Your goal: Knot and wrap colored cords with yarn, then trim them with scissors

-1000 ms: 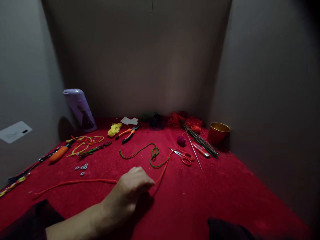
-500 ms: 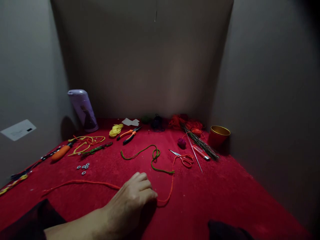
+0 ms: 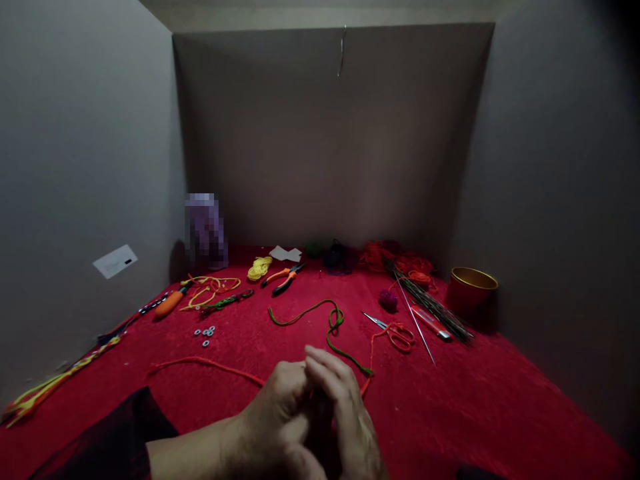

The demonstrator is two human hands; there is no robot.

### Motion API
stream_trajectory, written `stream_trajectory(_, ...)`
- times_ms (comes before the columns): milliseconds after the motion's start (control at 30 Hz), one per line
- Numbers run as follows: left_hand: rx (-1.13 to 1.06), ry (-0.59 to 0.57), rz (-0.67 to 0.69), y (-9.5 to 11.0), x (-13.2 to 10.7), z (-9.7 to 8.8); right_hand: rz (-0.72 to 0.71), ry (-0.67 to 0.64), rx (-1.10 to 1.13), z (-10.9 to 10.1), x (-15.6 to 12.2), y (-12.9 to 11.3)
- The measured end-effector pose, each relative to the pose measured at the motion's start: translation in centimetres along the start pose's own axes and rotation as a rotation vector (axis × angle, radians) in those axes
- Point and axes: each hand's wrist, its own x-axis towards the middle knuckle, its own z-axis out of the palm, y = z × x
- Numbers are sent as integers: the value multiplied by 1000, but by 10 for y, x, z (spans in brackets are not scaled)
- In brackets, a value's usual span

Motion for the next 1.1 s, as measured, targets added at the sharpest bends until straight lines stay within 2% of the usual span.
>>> stream_trajectory(133,-316,132,-194,11,9,-9,316,4,210,9,2,5)
stream_trajectory(200,-406,209,-222,15,13,-14,454,-43,343,9,7,9)
stream_trajectory(333,-481,270,-209,21,22,-25,627,-105,614,11,17,17)
stream_trajectory(400,-558,234,-216,27,28,-31,645,-140,731,11,21,18)
stream_trajectory(533,-697,16,-319,47,47,-39,576,-238,858,8,25,10)
stream_trajectory(600,-722,-24,-330,60,58,-43,568,-274,883,5,26,6)
stream_trajectory(700,-680,7,-278,80,76,-52,628,-316,900,3,25,4)
stream_trajectory(800,-581,94,-219,91,93,-65,695,-424,941,5,23,7)
stream_trajectory(933,-401,233,-131,88,106,-84,760,-473,1009,6,23,14)
stream_trajectory(1100,-136,345,-7,82,103,-106,827,-448,1077,5,28,15)
